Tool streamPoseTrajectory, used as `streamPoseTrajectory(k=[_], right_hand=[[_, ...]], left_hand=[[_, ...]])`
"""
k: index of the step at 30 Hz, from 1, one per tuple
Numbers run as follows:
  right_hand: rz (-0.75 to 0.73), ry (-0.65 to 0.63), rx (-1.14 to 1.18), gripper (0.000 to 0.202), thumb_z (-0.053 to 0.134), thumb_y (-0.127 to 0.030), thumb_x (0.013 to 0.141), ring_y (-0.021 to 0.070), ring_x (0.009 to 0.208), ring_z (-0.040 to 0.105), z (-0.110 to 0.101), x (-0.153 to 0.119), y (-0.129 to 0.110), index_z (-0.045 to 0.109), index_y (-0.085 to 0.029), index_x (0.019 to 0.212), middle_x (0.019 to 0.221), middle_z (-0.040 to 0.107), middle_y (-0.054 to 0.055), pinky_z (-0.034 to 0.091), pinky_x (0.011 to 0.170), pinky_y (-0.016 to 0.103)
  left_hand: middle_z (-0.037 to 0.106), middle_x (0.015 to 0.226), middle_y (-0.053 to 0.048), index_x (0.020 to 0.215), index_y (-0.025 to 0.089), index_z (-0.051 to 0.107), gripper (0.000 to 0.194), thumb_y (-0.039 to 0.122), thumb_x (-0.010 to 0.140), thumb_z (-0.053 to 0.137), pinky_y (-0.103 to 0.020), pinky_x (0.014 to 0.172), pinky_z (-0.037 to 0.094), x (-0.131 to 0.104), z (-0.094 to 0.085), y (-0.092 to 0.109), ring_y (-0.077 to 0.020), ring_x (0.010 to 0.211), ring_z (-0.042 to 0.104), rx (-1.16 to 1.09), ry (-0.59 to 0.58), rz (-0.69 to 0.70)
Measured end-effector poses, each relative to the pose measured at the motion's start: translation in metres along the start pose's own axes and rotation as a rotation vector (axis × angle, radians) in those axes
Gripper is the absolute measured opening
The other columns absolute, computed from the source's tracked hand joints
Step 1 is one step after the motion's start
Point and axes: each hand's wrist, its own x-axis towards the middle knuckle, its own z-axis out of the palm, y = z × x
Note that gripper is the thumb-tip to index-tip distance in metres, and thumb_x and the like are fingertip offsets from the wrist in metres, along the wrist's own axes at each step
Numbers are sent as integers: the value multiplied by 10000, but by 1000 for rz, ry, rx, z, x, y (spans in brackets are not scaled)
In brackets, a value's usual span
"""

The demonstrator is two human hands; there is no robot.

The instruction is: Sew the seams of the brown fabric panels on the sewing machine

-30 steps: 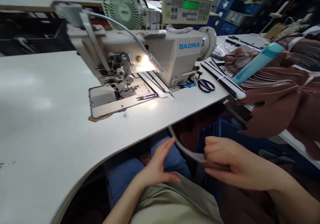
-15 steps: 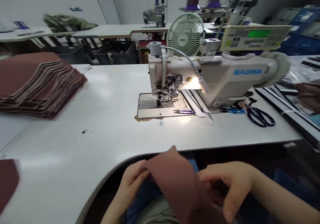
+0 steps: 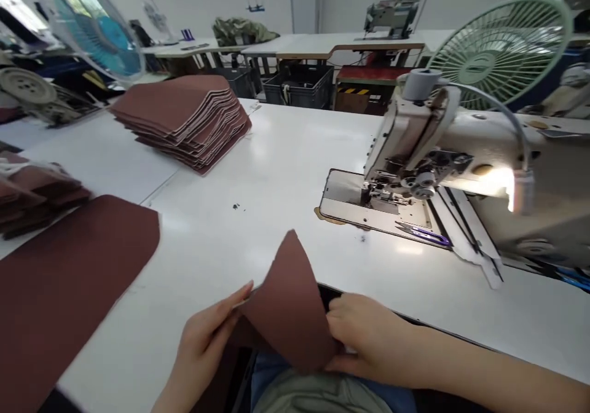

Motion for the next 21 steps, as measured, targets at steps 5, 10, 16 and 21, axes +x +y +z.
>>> streamPoseTrajectory(k=[5, 10, 16, 21], right_hand=[[-89, 32, -19, 101, 560, -101, 767, 151, 743, 555, -14, 26, -9, 578, -184, 822, 811, 627, 17, 385, 631, 243], [52, 52, -268, 93, 512, -115, 817, 138, 672, 553, -61, 56, -18, 558, -196, 820, 776, 627, 11, 306, 551, 245], [136, 296, -849, 286, 369, -36, 887, 201, 740, 593, -116, 115, -26, 591, -178, 998, 862, 640, 84, 218, 482, 290], [45, 546, -983, 433, 266, 42, 876, 252, 919, 586, -129, 142, -11, 596, -134, 1093, 996, 657, 123, 384, 706, 354]], left_hand=[[698, 1132, -22, 1151, 227, 692, 361, 423, 890, 538, -305, 866, 570, -15, -19, -8, -261, 1030, 672, 63, 151, -191], [737, 1021, 8, 1100, 259, 700, 337, 452, 845, 593, -276, 810, 577, -33, -32, 0, -242, 923, 701, 172, 379, -316], [718, 998, -2, 1161, 268, 623, 449, 424, 750, 710, -311, 834, 570, -10, -32, 16, -243, 961, 669, 46, 476, -387], [675, 1139, -107, 1181, 168, 584, 574, 484, 715, 694, -393, 878, 552, 63, -33, -22, -301, 1054, 634, -302, 316, -407]])
